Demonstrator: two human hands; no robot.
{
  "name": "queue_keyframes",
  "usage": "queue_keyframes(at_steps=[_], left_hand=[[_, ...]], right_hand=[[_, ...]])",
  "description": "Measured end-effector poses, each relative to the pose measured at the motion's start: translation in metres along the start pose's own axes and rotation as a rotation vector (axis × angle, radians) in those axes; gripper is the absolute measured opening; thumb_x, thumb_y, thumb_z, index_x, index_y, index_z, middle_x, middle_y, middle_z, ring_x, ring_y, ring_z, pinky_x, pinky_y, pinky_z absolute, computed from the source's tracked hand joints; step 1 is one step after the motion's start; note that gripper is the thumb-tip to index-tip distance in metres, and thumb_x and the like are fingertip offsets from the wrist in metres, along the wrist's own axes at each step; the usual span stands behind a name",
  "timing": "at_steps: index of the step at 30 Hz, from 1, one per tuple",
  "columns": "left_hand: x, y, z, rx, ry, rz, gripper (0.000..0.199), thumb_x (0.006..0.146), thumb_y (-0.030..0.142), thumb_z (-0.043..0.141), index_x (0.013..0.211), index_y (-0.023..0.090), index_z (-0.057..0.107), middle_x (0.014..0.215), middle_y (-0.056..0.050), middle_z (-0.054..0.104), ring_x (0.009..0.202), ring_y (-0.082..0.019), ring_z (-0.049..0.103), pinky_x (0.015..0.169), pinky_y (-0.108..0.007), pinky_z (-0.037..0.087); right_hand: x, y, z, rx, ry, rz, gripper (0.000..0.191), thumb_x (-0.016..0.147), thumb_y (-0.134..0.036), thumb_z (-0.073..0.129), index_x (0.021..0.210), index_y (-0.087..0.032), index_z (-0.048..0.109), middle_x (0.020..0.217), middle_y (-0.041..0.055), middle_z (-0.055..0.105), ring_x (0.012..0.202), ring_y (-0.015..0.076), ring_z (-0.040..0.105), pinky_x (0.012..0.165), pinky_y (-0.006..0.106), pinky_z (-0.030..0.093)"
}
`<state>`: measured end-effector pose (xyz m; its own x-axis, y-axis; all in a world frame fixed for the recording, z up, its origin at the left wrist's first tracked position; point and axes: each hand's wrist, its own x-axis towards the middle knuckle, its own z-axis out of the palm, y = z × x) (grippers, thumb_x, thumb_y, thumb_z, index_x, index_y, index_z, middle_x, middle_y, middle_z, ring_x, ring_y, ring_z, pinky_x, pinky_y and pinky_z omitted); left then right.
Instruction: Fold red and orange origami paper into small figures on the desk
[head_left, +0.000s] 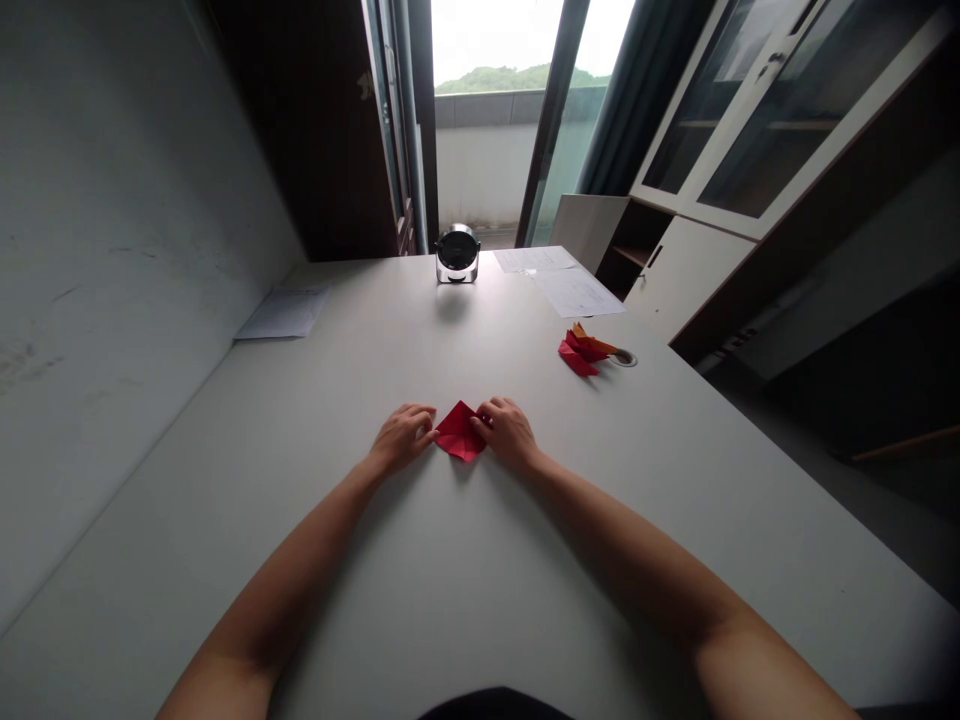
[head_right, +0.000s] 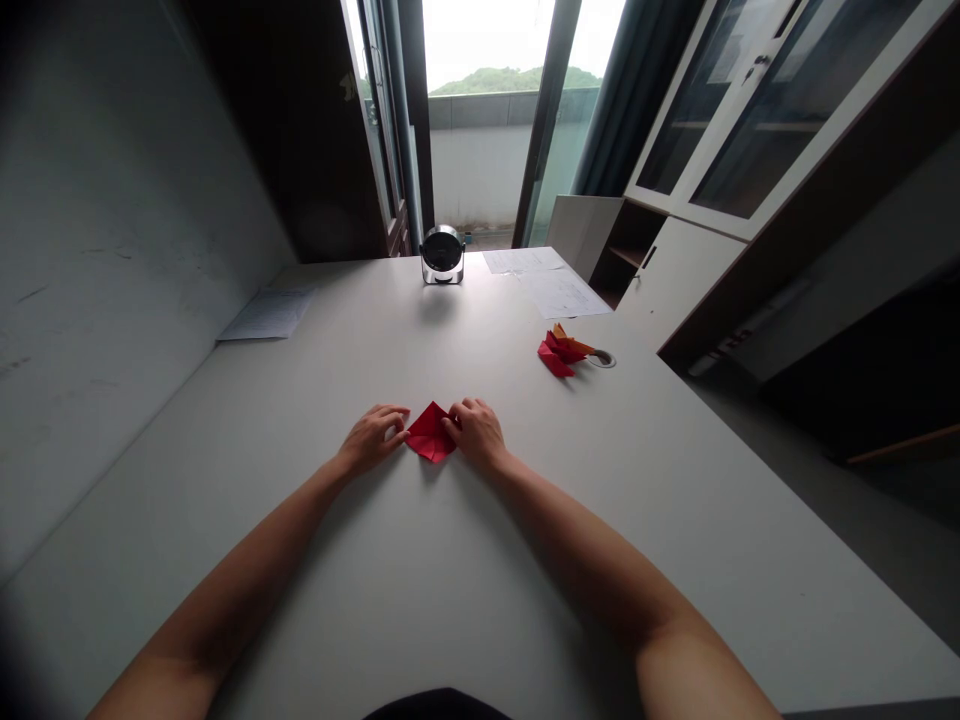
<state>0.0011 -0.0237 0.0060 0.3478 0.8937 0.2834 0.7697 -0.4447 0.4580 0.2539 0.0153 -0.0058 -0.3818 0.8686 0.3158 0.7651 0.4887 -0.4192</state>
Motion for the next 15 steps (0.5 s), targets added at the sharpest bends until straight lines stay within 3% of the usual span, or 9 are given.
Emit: queue_keyframes(at_steps=[4,7,15], left_hand=[[0.000,0.008,0.005,0.050,0.008,-0.017,0.006,0.089,0.030,0.064,0.089,0.024,0.062,0.129,-0.005,0.065,0.121,-0.025,0.055,0.105,-0.041,0.045],[-0.001,0.013,0.010,0.090,0.026,-0.030,0.012,0.089,0.028,0.063,0.101,0.024,0.062,0.132,-0.007,0.062,0.123,-0.025,0.054,0.107,-0.042,0.043],[-0.002,0.016,0.015,0.073,0.022,-0.055,0.004,0.089,0.026,0.063,0.088,0.023,0.061,0.128,-0.006,0.062,0.117,-0.024,0.055,0.104,-0.041,0.044]], right_hand=[[-0.001,-0.004,-0.002,-0.076,0.004,0.006,0.015,0.094,-0.034,0.061,0.089,-0.021,0.067,0.096,0.0074,0.063,0.093,0.0221,0.053,0.085,0.032,0.040],[-0.002,-0.006,-0.002,-0.106,-0.002,0.015,0.015,0.095,-0.035,0.059,0.092,-0.021,0.066,0.097,0.0078,0.063,0.095,0.0227,0.052,0.087,0.033,0.039],[-0.002,-0.007,-0.003,-0.165,0.011,0.052,0.017,0.098,-0.034,0.055,0.091,-0.020,0.064,0.098,0.0084,0.062,0.097,0.0228,0.052,0.087,0.033,0.038]])
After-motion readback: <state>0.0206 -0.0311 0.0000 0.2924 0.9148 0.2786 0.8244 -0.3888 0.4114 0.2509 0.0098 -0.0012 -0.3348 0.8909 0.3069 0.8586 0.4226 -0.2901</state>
